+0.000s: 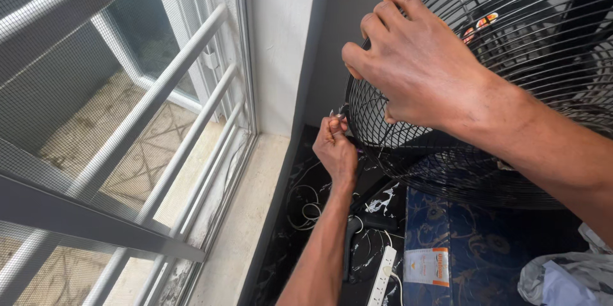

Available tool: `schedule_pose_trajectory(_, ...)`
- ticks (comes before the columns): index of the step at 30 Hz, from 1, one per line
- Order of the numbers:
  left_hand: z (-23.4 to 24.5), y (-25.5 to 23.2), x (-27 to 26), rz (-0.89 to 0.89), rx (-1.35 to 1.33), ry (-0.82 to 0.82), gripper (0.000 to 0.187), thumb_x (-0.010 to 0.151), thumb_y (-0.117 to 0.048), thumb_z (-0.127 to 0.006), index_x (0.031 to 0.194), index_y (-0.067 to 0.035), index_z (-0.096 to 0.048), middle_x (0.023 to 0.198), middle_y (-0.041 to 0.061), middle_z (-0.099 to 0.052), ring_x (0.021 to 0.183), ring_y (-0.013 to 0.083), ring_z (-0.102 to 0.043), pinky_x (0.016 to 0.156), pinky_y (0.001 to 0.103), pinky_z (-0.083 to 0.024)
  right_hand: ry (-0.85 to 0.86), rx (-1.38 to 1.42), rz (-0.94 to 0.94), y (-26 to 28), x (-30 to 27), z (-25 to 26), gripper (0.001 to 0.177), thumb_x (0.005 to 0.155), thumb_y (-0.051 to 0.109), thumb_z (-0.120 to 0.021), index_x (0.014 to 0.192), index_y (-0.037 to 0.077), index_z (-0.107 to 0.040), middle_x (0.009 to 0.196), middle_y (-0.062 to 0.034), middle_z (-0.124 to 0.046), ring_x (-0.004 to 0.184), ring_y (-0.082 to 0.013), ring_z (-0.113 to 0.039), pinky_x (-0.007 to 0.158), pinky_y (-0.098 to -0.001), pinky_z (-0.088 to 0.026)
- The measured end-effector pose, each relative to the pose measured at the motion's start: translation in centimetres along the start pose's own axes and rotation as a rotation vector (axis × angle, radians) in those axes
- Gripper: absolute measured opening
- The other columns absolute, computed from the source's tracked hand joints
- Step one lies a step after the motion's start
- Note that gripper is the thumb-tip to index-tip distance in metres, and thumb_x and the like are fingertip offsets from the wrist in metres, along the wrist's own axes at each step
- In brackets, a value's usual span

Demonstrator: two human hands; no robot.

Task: The person uses a wrench to loosen and tighten bolts on the front cage of a standing fan. They rotate the fan to access different bolts and adjust the cage's position. The person then retrieves a screwdriver from a sewing machine drawer and holds it near the fan.

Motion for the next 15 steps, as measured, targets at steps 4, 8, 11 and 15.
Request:
schedule_pose_trajectory(4,-1.5,-0.4,-1.4,0.069,0.032,-0.125,0.030,0.107,-0.023,-0.050,0.090,-0.002,-0.063,0.073,0.001,-0.060,0.066,0.0109,-0.054,0.061,0.028,-0.045,-0.003,-0.021,0.005,0.2,0.0,-0.1,0.055,0.042,0.034,-0.096,0.090,0.019,-0.074,0.098,-0.0101,-0.074,0.111,-0.0293,-0.067,0.114,-0.0438,-0.040)
schedule_pose_trajectory(8,-1.2,-0.1,-1.0,0.053,0.011,-0.078,0.033,0.108,-0.024,-0.049,0.085,-0.002,-0.059,0.074,0.001,-0.060,0.068,0.0118,-0.054,0.063,0.028,-0.046,0.039,-0.045,0.002,0.0,0.1,-0.1,0.059,0.042,0.037,-0.097,0.092,0.018,-0.073,0.099,-0.0087,-0.073,0.112,-0.0278,-0.066,0.116,-0.0429,-0.039)
schedule_pose_trajectory(11,0.3,0.1,-0.4,0.018,0.029,0.053,0.035,0.108,-0.024,-0.049,0.084,-0.001,-0.059,0.075,0.002,-0.058,0.067,0.0130,-0.054,0.062,0.029,-0.046,0.039,-0.084,0.011,0.0,0.0,-0.1,0.072,0.035,0.051,-0.096,0.095,0.017,-0.073,0.103,-0.0087,-0.073,0.113,-0.0262,-0.066,0.118,-0.0435,-0.038)
schedule_pose_trajectory(15,1.9,-0.4,0.3,-0.175,0.203,0.064,0.036,0.109,-0.022,-0.051,0.084,0.001,-0.063,0.082,0.005,-0.058,0.069,0.0138,-0.056,0.062,0.031,-0.046,0.032,-0.070,-0.016,0.2,0.1,-0.4,0.079,0.032,0.050,-0.097,0.100,0.018,-0.074,0.106,-0.0101,-0.073,0.115,-0.0273,-0.065,0.119,-0.0443,-0.037)
Point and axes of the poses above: each hand's wrist, its own x-axis towards the middle knuckle, its own z-axis out of the back of the hand, y = z × x, the point moved 1 cm from there along x, towards the middle knuckle
